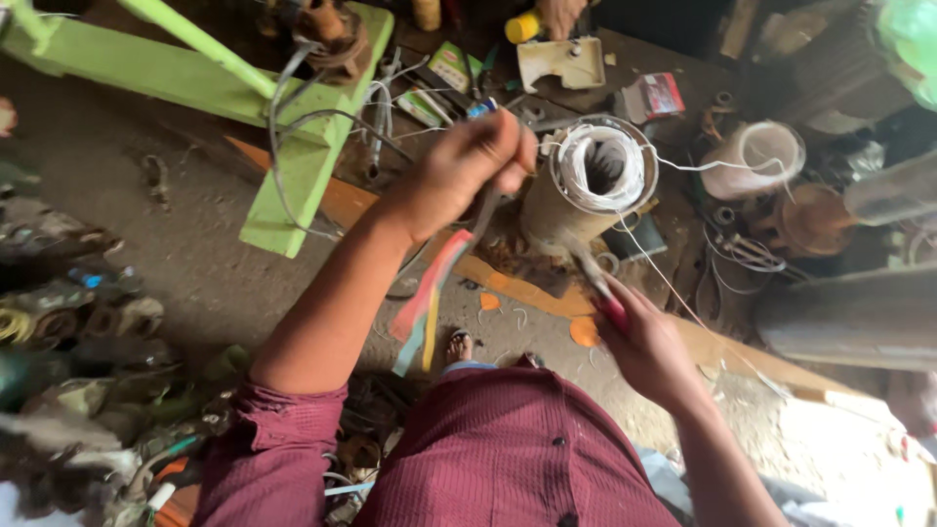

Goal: The person strips insulation from multiple colored wires using pliers and twists the exposed ends together. They then connect the wires to a small white electrical box on the workbench.

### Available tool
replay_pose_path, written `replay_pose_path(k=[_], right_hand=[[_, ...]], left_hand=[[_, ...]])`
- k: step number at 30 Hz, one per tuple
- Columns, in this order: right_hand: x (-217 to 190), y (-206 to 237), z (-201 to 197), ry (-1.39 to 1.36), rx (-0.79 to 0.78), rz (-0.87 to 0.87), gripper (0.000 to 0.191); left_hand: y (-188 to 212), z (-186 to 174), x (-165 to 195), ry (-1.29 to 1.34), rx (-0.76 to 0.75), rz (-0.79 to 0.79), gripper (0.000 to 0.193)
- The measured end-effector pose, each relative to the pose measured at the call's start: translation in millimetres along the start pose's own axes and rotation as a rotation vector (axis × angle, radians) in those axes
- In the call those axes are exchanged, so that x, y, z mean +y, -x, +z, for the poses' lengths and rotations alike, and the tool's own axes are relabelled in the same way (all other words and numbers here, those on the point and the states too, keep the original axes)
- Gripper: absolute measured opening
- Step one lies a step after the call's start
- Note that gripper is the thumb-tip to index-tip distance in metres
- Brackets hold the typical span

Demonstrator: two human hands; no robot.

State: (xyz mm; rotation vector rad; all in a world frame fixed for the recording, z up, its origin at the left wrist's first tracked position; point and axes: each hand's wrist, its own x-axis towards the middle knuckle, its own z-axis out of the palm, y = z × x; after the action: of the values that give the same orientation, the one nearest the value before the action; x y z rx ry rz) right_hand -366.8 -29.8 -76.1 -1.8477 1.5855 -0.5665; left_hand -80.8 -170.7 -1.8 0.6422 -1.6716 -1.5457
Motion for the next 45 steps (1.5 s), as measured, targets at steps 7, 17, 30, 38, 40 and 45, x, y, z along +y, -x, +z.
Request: replay_pose_path(k=[7, 17, 30, 38, 40, 45], right_hand=[[-69, -33, 13, 0.112, 0.055, -0.133, 0.052], [-52, -54, 40, -0.03, 0.092, -0.114, 0.056], [-61, -64, 74, -0.215, 0.431, -0.166, 0.049], [-88, -107, 91, -0.804, 0.542, -0.575, 0.034], [-87, -112, 88, -0.918, 0.465, -0.525, 0.032], [-93, -126, 81, -1.239, 0.389, -0.507, 0.031]], left_hand=[[-21, 12, -10, -0.571, 0.102, 0.402, 0.055], [44, -3, -80, 0.086, 0.001, -0.202, 0.042], [41, -26, -85, 0.836, 0.015, -0.194, 0.028], [34, 5, -92, 0.836, 0.035, -0.305, 0.037], [30, 1, -91, 0.798, 0.051, -0.289, 0.041], [-9, -6, -100, 0.355, 0.179, -0.159, 0.059]])
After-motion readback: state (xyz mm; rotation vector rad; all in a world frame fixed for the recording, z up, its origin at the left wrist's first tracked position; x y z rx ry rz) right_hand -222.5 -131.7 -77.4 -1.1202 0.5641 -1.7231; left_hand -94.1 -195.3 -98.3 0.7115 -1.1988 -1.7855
